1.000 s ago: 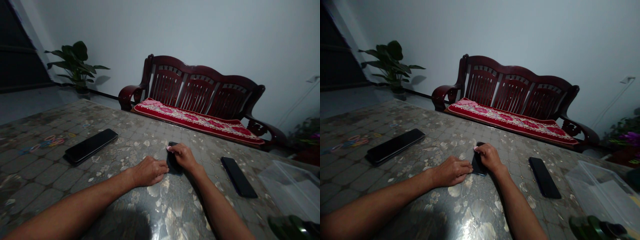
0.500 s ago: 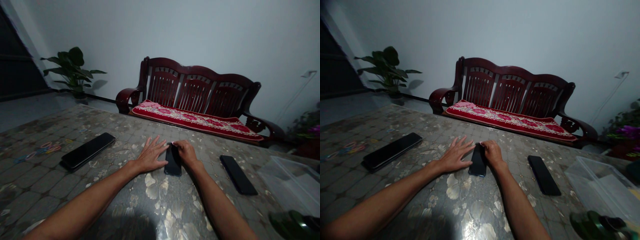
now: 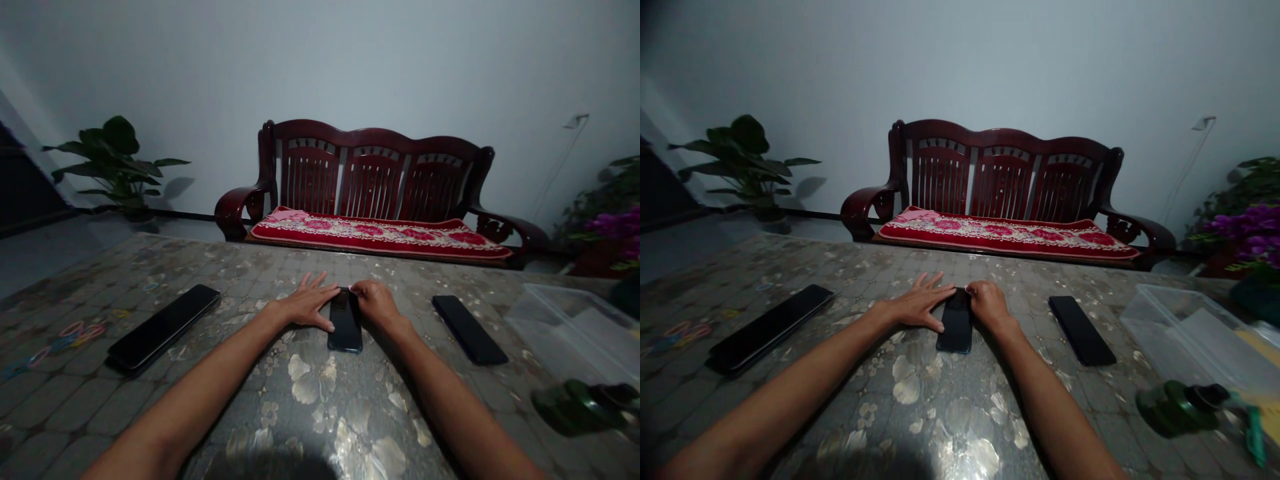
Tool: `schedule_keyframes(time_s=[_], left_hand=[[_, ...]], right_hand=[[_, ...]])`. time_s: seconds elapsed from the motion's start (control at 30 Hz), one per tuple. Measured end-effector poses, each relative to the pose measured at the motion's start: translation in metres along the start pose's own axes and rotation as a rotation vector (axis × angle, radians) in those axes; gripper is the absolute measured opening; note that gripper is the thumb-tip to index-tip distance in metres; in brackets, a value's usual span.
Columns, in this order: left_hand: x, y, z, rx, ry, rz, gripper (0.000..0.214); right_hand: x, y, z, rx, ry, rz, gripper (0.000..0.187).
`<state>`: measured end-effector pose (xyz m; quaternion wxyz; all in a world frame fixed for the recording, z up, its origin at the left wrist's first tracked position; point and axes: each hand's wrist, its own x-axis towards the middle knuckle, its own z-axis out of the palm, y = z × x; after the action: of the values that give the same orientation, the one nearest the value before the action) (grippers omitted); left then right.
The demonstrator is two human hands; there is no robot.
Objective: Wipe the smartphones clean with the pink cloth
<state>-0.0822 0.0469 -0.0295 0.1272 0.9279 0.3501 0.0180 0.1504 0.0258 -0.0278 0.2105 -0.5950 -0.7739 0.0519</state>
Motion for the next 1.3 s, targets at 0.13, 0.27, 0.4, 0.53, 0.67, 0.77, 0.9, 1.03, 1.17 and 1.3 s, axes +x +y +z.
schedule_keyframes(time_s=[0.13,0.27,0.4,0.53,0.67,0.77,0.9,1.03,1.17,1.3], left_hand=[[-0.003,0.002,0.006,0.028,0.025,-0.021,0.103],[-0.008,0.008,0.013,0.078,0.119,-0.046,0.097],[-0.008,0.011,0.019,0.107,0.196,-0.047,0.073],[-0.006,0.009,0.023,0.099,0.232,-0.013,0.064],[-0.006,0.005,0.024,0.06,0.214,-0.007,0.063],[-0.007,0.005,0.023,0.036,0.178,-0.024,0.061],[-0.008,0.006,0.02,0.016,0.147,-0.046,0.056],[-0.009,0.007,0.019,0.011,0.137,-0.057,0.054],[-0.006,0.003,0.02,-0.001,0.18,-0.024,0.05],[-0.001,-0.001,0.022,0.0,0.226,0.003,0.046]], right_hand=[[-0.002,0.001,-0.008,0.018,-0.045,0.0,0.03],[-0.009,0.008,-0.002,0.066,-0.043,-0.147,0.035],[-0.02,0.013,0.004,0.118,-0.014,-0.209,0.035],[-0.029,0.012,0.0,0.188,0.005,-0.196,0.03],[-0.04,0.009,-0.006,0.262,-0.052,-0.216,0.028],[-0.045,0.008,-0.005,0.32,0.015,-0.212,0.029],[-0.043,0.01,0.003,0.33,0.147,-0.254,0.034],[-0.044,0.014,0.007,0.272,0.124,-0.251,0.034],[-0.048,0.014,0.005,0.266,0.084,-0.273,0.029],[-0.054,0.008,-0.007,0.282,0.034,-0.285,0.021]])
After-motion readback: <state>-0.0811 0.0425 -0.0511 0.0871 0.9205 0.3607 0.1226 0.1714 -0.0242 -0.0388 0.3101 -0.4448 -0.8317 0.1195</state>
